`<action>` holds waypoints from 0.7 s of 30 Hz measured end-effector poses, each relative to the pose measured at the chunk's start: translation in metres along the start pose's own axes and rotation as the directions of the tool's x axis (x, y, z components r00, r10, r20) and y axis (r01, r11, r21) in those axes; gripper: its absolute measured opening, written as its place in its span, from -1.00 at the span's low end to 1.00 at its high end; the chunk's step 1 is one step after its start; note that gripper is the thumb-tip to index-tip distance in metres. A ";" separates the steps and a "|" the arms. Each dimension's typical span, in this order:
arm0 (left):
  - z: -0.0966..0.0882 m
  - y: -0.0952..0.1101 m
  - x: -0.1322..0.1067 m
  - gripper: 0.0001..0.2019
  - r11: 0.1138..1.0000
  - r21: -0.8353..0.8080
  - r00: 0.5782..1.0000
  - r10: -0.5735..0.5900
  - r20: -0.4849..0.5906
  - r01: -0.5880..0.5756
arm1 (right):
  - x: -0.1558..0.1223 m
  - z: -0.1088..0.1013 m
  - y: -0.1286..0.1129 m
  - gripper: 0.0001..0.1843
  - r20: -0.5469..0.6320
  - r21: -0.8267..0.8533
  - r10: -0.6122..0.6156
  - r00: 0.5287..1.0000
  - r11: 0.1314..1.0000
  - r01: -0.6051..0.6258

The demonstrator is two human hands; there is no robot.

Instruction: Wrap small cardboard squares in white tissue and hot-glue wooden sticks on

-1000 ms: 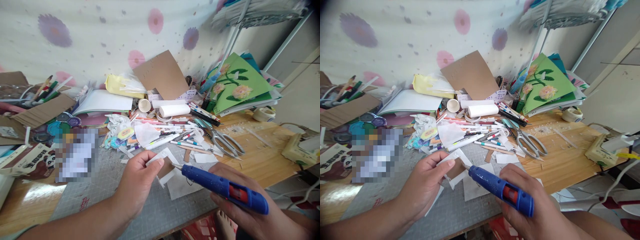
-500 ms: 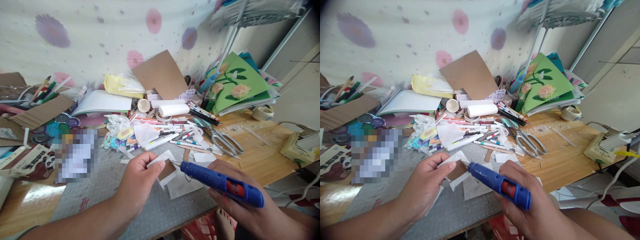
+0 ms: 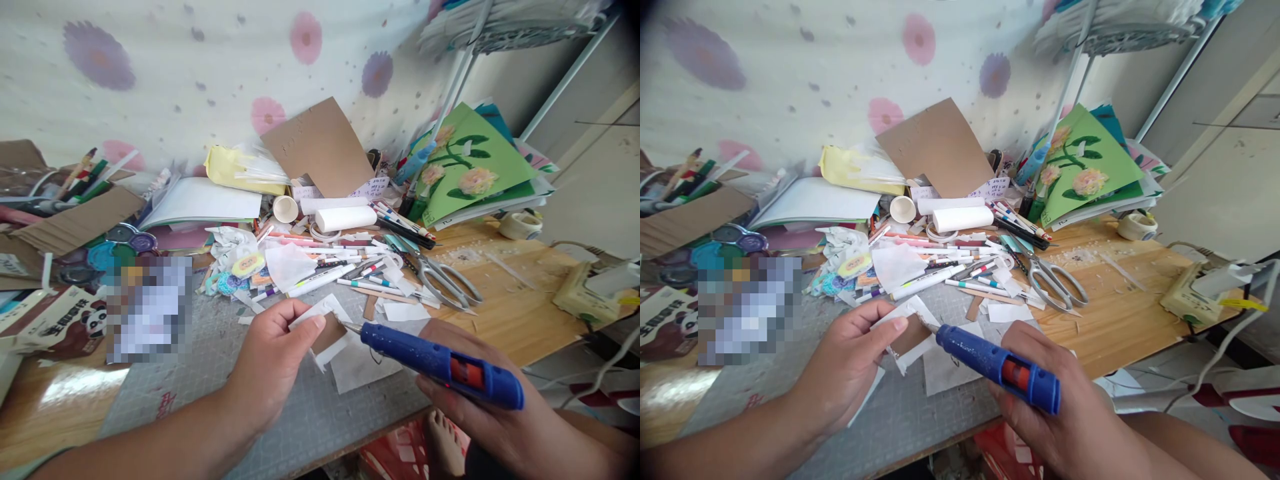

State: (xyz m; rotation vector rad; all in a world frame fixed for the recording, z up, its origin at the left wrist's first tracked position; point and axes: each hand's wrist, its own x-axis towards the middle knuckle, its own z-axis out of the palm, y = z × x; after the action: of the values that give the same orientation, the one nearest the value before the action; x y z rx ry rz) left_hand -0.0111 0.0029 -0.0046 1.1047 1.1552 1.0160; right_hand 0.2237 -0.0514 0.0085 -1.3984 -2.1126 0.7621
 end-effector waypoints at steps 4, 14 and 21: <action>-0.001 0.000 0.000 -0.77 1.000 0.006 1.000 0.001 -0.006 -0.001 | -0.001 -0.001 0.000 -0.89 0.024 0.014 0.022 0.999 1.000 -0.022; 0.000 0.001 0.001 -0.78 0.999 -0.036 0.999 -0.029 -0.026 0.028 | -0.002 -0.002 0.003 -0.87 0.053 0.020 0.033 0.998 0.999 -0.034; 0.003 0.003 0.003 -0.80 0.986 -0.140 0.995 -0.091 -0.035 0.085 | 0.002 0.003 0.001 -0.92 -0.028 -0.002 -0.021 0.999 1.000 0.021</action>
State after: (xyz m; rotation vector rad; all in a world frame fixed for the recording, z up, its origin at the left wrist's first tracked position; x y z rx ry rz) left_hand -0.0082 0.0059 -0.0019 0.9186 1.1389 1.0380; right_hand 0.2219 -0.0498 0.0057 -1.3779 -2.1035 0.7286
